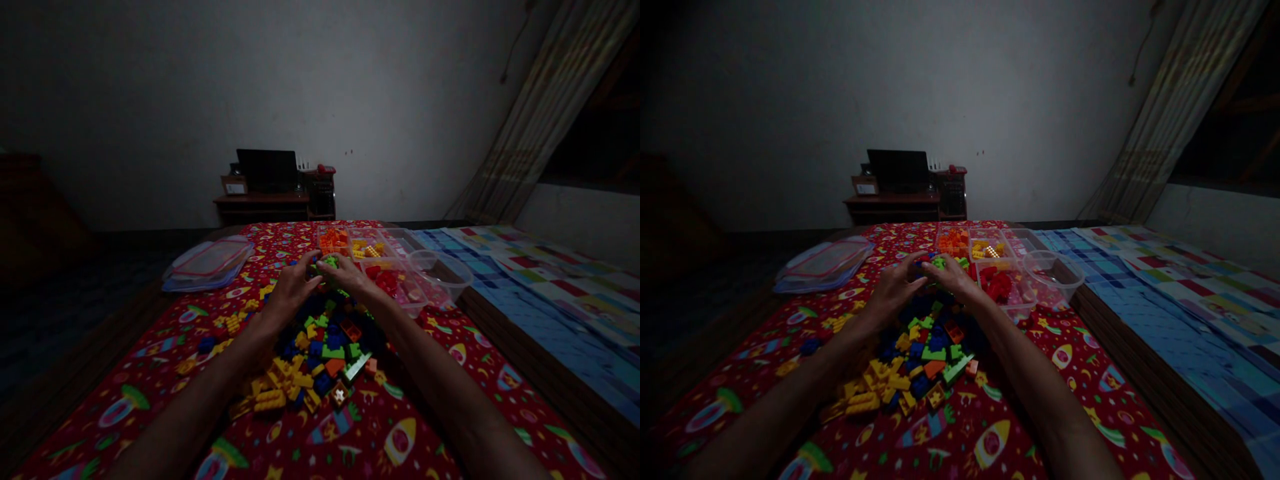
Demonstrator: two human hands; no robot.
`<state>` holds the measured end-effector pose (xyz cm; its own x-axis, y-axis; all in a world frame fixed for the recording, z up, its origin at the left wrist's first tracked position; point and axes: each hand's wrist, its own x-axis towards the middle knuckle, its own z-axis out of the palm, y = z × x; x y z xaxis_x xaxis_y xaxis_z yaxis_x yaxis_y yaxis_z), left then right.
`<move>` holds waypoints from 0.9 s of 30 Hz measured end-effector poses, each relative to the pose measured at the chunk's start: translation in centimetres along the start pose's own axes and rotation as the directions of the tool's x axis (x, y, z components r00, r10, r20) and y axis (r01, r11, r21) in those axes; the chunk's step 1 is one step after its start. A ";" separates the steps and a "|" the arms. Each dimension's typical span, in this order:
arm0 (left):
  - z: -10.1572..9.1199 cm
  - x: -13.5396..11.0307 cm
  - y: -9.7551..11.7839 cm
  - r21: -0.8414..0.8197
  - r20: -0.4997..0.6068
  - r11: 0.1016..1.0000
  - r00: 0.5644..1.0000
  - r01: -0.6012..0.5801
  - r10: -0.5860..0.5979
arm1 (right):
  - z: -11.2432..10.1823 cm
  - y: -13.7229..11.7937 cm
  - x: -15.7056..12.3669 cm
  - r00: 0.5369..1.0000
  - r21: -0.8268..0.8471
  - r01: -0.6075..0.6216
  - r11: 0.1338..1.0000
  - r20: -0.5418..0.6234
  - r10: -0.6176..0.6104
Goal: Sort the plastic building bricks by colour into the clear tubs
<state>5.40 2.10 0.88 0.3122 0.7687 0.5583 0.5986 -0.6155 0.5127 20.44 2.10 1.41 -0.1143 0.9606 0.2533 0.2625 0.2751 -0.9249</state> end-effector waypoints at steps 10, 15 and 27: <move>1.0 -1.8 4.3 0.095 0.187 0.927 0.921 -0.363 0.342 | -5.0 -0.9 1.0 0.924 -0.020 0.116 0.993 -0.365 -0.115; 3.9 -4.0 7.4 -0.035 0.438 0.763 0.677 -0.645 0.592 | -6.1 -1.6 0.8 0.914 0.056 0.134 0.989 -0.394 -0.101; 5.5 -5.2 7.5 0.259 0.462 0.836 0.822 -0.485 0.333 | -5.8 -2.1 0.6 0.908 -0.132 0.167 0.977 -0.365 -0.205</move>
<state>12.35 -5.58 -1.77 0.7970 0.5070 0.3284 0.5400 -0.8416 -0.0111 25.40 2.31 5.19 0.1924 0.8303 0.5231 0.3637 0.4348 -0.8238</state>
